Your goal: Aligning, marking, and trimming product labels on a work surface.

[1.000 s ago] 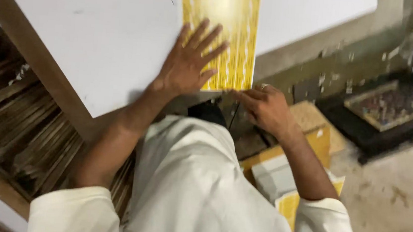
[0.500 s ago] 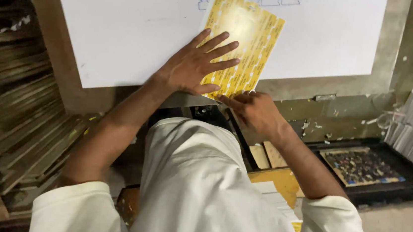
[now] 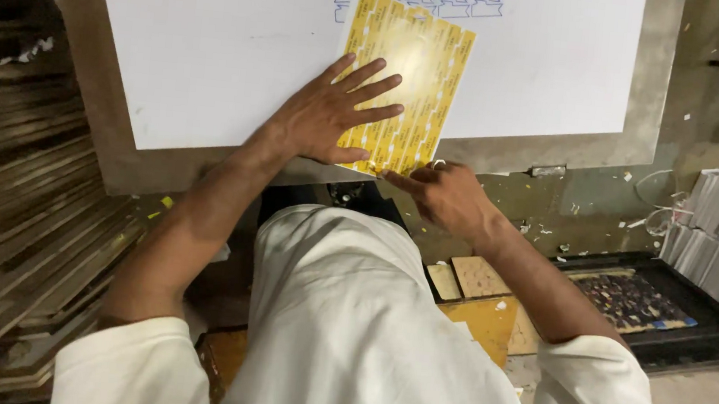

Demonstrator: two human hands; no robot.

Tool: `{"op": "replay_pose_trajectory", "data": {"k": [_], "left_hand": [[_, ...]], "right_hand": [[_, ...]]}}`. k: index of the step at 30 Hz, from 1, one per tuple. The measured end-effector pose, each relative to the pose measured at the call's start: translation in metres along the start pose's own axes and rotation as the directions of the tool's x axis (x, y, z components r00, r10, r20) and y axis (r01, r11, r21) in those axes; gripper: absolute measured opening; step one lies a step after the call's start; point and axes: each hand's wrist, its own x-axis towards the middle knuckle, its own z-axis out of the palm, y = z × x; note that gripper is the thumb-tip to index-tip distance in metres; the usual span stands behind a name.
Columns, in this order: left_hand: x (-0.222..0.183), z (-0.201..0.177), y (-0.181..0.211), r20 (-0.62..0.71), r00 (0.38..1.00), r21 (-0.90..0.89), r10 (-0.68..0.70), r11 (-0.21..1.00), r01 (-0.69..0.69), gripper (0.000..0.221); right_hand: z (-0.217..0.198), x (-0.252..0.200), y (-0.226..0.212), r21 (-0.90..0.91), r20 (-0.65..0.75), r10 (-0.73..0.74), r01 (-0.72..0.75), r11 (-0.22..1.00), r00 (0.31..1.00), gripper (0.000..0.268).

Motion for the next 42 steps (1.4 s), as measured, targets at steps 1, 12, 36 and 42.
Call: {"op": "replay_pose_trajectory", "data": {"k": [1,12,36,42], "left_hand": [[0.0,-0.001,0.001,0.011,1.0,0.036,0.004,0.999,-0.005,0.087],[0.001,-0.002,-0.002,0.02,1.0,0.015,0.0,1.0,0.0,0.087],[-0.01,-0.003,-0.004,0.116,0.982,0.054,0.151,0.986,-0.158,0.053],[-0.005,-0.01,0.009,0.094,0.972,-0.147,0.217,0.968,-0.202,0.068]], "right_hand": [[0.0,-0.001,-0.002,0.013,0.051,0.033,-0.034,0.999,0.998,0.072],[0.002,-0.009,-0.005,0.017,0.001,0.059,-0.059,0.998,0.998,0.072],[0.072,-0.056,-0.134,0.346,-0.341,0.564,-0.458,0.819,0.752,0.032],[0.061,-0.06,-0.121,0.356,-0.375,0.587,-0.473,0.806,0.718,0.048]]}}
